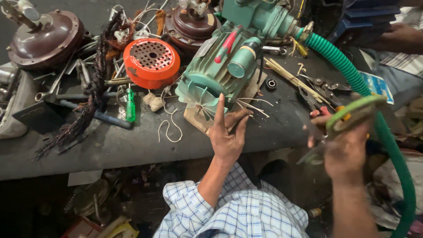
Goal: The person is working on a teal electric motor placed on a cluttered workbench. They use a green-handled tool to scrape or clean the ends of thin wires protruding from the motor's terminal box. The person repeatedly holds the wires with one hand and uses the tool with the other to strip or clean the wire ends.
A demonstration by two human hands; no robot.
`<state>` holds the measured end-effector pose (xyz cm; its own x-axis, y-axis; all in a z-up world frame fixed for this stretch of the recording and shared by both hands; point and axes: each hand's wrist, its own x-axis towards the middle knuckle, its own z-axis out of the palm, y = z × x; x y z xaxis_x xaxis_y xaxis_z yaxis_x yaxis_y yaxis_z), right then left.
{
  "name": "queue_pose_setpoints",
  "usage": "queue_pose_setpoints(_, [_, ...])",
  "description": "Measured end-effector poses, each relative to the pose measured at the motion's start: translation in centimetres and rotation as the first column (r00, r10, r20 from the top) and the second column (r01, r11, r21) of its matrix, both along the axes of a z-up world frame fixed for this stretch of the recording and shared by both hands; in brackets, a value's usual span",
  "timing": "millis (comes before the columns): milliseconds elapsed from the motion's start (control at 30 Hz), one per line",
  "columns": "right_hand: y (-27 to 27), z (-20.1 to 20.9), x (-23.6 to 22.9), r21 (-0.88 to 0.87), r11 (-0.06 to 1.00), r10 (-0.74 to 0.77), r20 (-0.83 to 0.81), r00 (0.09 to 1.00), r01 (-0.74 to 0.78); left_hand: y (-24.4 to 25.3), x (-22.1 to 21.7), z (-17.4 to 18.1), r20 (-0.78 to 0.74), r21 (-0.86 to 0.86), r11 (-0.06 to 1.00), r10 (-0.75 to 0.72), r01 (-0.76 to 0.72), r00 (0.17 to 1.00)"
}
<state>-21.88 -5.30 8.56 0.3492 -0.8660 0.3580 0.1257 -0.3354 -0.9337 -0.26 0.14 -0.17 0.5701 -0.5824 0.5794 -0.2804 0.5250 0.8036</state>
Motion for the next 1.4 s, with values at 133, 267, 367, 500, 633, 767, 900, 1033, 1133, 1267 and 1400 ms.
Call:
queue_pose_setpoints(133, [-0.4,2.9,-1.2,0.252,0.893,0.329,0.198,0.923,-0.372,-0.1,0.1,0.3,-0.005,-0.021,1.000,-0.016,0.016,1.000])
queue_pose_setpoints(267, [-0.9,5.0,-1.6,0.295,0.938,0.227,-0.133,0.965,-0.180,0.1,0.0,0.2,-0.001,-0.011,1.000,0.000,0.000,1.000])
queue_pose_setpoints(367, [-1.3,5.1,-0.8,-0.013,0.995,0.082,-0.525,0.847,-0.104,0.0,-0.1,0.2,-0.009,-0.007,1.000,-0.002,0.002,1.000])
queue_pose_setpoints(500, [-0.9,3.3,2.3,-0.577,0.749,-0.321,-0.746,0.584,-0.325,0.0,-0.2,0.2,-0.035,-0.005,1.000,-0.015,0.015,0.999])
queue_pose_setpoints(633, [-0.7,2.1,4.9,-0.666,0.660,-0.357,-0.685,0.636,-0.347,-0.1,-0.1,0.0,-0.010,-0.009,1.000,-0.005,0.004,1.000])
queue_pose_setpoints(767, [-0.7,1.5,6.6,-0.673,0.684,-0.338,-0.633,0.696,-0.280,-0.1,-0.1,-0.1,-0.005,-0.002,1.000,0.002,-0.002,1.000])
queue_pose_setpoints(900, [-0.5,1.5,7.5,-0.665,0.705,-0.327,-0.612,0.720,-0.245,-0.2,-0.1,-0.1,0.001,0.001,1.000,0.015,-0.015,1.000])
queue_pose_setpoints(1033, [-0.2,1.5,7.7,-0.541,0.810,-0.242,-0.661,0.711,-0.227,-0.1,-0.1,0.0,0.047,0.008,0.998,0.068,-0.069,0.997])
queue_pose_setpoints(1133, [0.0,1.2,7.6,-0.504,0.841,-0.228,-0.659,0.717,-0.195,-0.1,0.0,0.3,0.082,0.006,0.996,0.091,-0.092,0.992])
queue_pose_setpoints(1267, [0.6,1.0,7.8,-0.541,0.828,-0.281,-0.626,0.727,-0.145,-0.1,-0.2,0.5,0.059,0.010,0.997,0.074,-0.075,0.995])
queue_pose_setpoints(1400, [2.2,3.1,8.1,-0.578,0.815,-0.338,-0.534,0.775,-0.043,-0.1,-0.2,0.5,0.054,-0.007,0.997,0.079,-0.079,0.995])
